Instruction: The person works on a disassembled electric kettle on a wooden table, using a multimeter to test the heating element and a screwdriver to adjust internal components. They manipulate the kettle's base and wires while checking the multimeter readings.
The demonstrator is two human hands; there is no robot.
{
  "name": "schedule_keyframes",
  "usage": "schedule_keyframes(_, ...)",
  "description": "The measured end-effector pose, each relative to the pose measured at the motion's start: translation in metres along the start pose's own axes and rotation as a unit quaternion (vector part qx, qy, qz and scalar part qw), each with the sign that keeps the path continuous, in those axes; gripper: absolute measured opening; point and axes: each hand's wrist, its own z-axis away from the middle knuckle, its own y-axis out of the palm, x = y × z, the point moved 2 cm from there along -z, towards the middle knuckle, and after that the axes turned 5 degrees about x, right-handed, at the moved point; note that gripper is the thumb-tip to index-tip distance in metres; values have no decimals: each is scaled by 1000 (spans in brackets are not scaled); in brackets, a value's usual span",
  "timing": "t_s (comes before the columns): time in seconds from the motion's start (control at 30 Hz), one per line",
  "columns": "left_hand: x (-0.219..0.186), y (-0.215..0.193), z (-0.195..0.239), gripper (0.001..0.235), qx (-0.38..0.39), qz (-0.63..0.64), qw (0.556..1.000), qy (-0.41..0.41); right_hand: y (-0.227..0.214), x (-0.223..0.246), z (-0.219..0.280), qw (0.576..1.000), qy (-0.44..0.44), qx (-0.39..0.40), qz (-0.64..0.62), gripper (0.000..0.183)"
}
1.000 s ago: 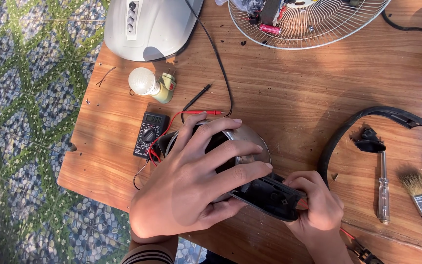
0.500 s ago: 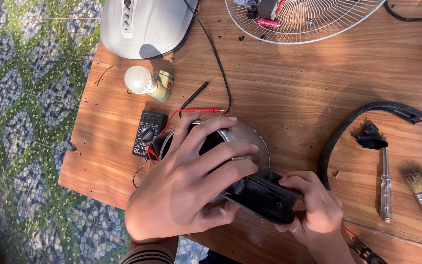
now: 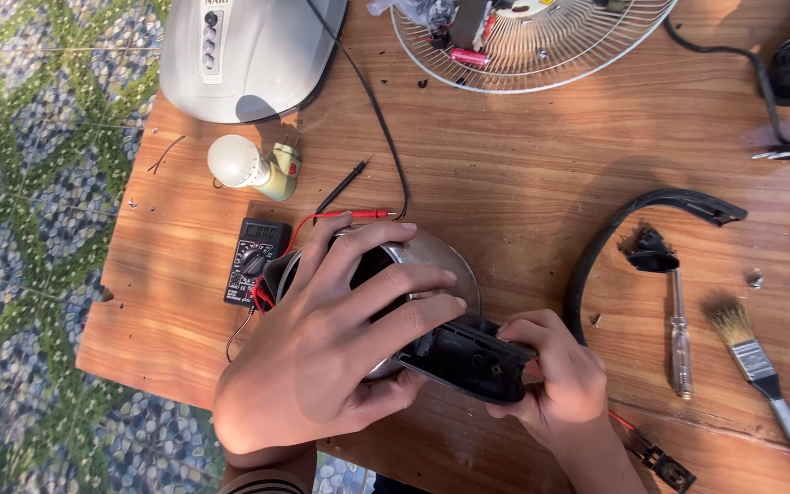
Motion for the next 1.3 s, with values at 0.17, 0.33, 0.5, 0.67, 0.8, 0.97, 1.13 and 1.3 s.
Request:
schedule_keyframes(0.17,-1,1,4,37,2,-19,1000,0,-3,6,-11,997,-61,-12,-55,70)
schedule_keyframes(0.33,0,4,6,35,-17,-6,1000,21,-7,-3,-18,994,-101,-7,-48,71)
schedule_keyframes(0.5,3,14,12,41,-32,-71,997,13,-20,5,-22,996,-83,20,-10,56)
schedule_keyframes(0.67,7,18,15,40,-64,-96,993,15,-31,26,-24,994,-45,59,-80,29)
schedule_keyframes(0.8,8,19,15,41,-82,-87,993,0,-31,31,-28,997,-45,67,9,28)
schedule_keyframes(0.97,11,24,15,44,-90,-119,989,-21,-26,13,-27,996,-55,47,59,32)
schedule_keyframes(1.13,10,22,15,44,-84,-123,989,-18,-29,20,-29,996,-53,52,42,33)
schedule_keyframes(1.3,9,18,14,43,-71,-107,992,-9,-31,25,-31,998,-7,63,26,32)
